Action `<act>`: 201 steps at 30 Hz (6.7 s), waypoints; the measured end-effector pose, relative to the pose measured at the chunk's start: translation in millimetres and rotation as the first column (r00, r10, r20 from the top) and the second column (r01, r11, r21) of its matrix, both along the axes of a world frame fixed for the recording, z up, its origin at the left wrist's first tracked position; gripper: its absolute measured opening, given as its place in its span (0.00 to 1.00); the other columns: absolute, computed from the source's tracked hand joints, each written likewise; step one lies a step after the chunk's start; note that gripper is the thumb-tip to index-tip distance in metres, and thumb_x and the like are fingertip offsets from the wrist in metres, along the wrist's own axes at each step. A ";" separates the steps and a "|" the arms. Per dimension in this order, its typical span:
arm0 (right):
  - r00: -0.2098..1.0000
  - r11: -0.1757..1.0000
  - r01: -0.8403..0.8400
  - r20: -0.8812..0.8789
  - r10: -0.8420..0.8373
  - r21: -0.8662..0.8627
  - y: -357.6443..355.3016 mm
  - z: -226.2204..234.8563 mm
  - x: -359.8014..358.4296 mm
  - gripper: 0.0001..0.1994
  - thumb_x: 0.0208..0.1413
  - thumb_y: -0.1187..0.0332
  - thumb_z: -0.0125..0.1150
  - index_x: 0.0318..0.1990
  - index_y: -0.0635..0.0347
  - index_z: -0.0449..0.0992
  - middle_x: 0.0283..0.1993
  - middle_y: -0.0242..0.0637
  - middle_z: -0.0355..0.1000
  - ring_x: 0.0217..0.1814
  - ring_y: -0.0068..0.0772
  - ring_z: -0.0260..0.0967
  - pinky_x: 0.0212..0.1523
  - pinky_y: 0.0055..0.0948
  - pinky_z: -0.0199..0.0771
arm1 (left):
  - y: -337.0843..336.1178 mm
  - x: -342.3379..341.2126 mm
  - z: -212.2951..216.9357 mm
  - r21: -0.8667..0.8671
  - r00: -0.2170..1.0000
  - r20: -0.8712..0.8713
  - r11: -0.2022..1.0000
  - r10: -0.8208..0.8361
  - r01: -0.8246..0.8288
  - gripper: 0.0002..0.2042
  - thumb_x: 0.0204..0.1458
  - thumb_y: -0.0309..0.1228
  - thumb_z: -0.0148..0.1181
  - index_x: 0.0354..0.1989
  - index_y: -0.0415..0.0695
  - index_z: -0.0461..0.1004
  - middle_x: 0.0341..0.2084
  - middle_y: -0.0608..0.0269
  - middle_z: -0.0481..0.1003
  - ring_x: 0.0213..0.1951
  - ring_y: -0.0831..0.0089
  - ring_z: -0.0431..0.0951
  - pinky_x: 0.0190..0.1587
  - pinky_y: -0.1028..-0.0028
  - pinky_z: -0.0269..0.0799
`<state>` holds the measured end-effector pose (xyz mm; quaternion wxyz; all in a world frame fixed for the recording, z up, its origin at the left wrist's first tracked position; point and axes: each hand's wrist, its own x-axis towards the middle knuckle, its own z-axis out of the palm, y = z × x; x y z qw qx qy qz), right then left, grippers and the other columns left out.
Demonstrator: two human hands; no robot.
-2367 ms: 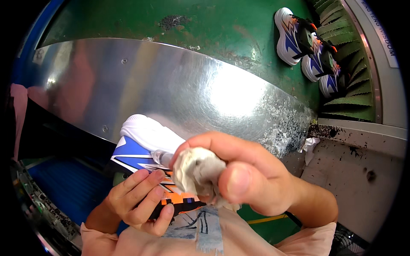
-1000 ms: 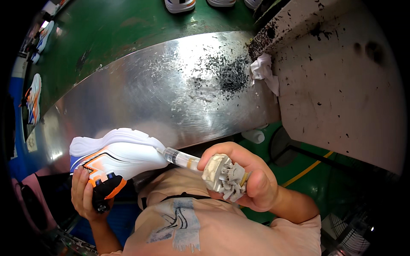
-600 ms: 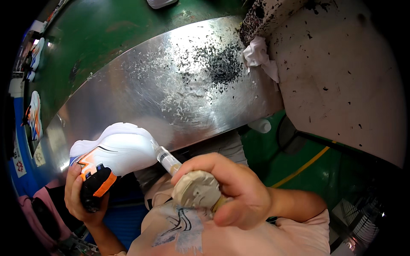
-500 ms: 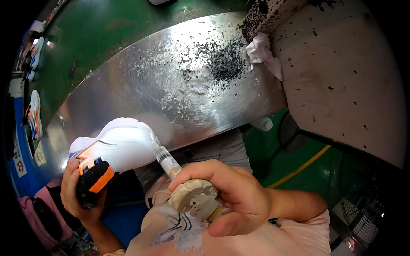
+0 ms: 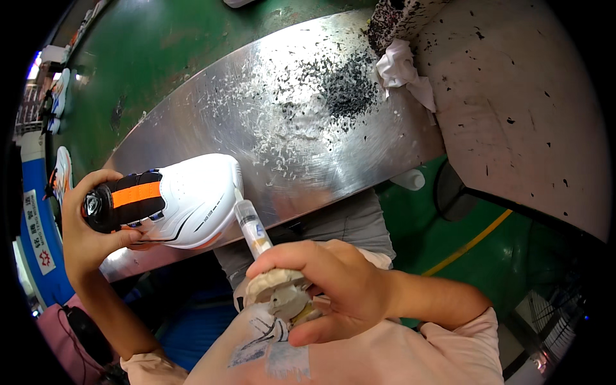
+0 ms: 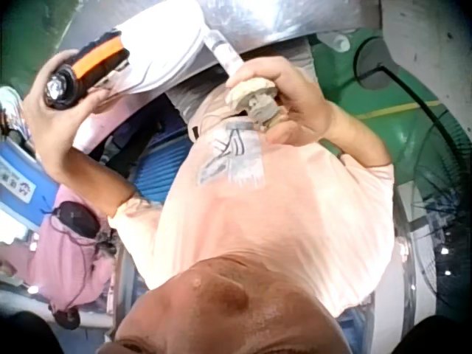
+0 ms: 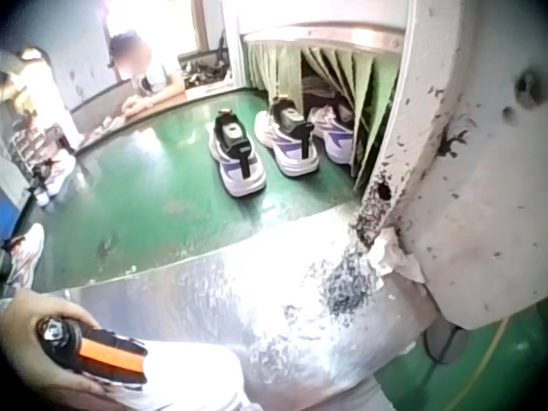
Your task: The person applies adhesive from a syringe along the seams of several shoes and then uses a small brush to spread the liquid over the surface of the shoe soles.
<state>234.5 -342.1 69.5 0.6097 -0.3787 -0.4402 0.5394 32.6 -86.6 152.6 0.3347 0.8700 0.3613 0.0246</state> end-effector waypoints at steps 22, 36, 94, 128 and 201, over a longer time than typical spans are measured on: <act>0.957 0.958 0.283 0.078 -0.279 -0.048 94.8 -24.9 -30.6 0.36 0.46 0.81 0.63 0.61 0.56 0.49 0.52 0.40 0.64 0.50 0.24 0.63 0.50 0.27 0.67 | -48.6 -4.9 -45.4 -0.197 0.623 0.535 0.801 0.571 -0.565 0.19 0.47 0.31 0.66 0.45 0.38 0.68 0.33 0.63 0.73 0.34 0.81 0.71 0.38 0.81 0.67; 0.979 0.965 0.205 0.015 -0.206 -0.166 99.6 -18.9 -45.1 0.37 0.46 0.82 0.63 0.61 0.54 0.48 0.61 0.43 0.59 0.60 0.28 0.59 0.58 0.30 0.63 | -54.9 4.1 -47.3 -0.151 0.587 0.596 0.795 0.548 -0.588 0.16 0.49 0.31 0.64 0.42 0.37 0.68 0.31 0.64 0.74 0.33 0.82 0.71 0.37 0.81 0.67; 0.364 0.817 0.440 0.758 -0.541 0.373 43.6 -67.0 33.6 0.28 0.41 0.59 0.71 0.47 0.62 0.66 0.30 0.41 0.69 0.24 0.43 0.67 0.25 0.35 0.68 | 220.0 -338.7 -103.2 -0.538 -0.171 0.756 0.450 0.632 -0.713 0.39 0.49 0.43 0.64 0.64 0.37 0.49 0.59 0.55 0.61 0.56 0.62 0.66 0.58 0.62 0.60; 0.362 0.832 0.421 0.774 -0.520 0.362 39.4 -41.4 34.8 0.25 0.45 0.62 0.69 0.48 0.61 0.66 0.29 0.42 0.69 0.24 0.41 0.70 0.25 0.31 0.70 | 57.3 -159.0 -64.5 -0.303 0.558 0.437 0.700 0.705 -0.647 0.30 0.36 0.19 0.68 0.53 0.38 0.65 0.47 0.58 0.71 0.46 0.68 0.73 0.52 0.70 0.67; 0.612 0.981 0.082 0.768 -0.191 0.178 116.0 13.1 -8.5 0.28 0.41 0.73 0.72 0.51 0.57 0.65 0.46 0.38 0.71 0.42 0.31 0.75 0.40 0.26 0.77 | -61.7 -25.0 -22.6 0.590 0.909 0.174 0.779 -0.379 0.212 0.19 0.29 0.25 0.66 0.36 0.38 0.76 0.36 0.56 0.76 0.42 0.56 0.77 0.45 0.62 0.74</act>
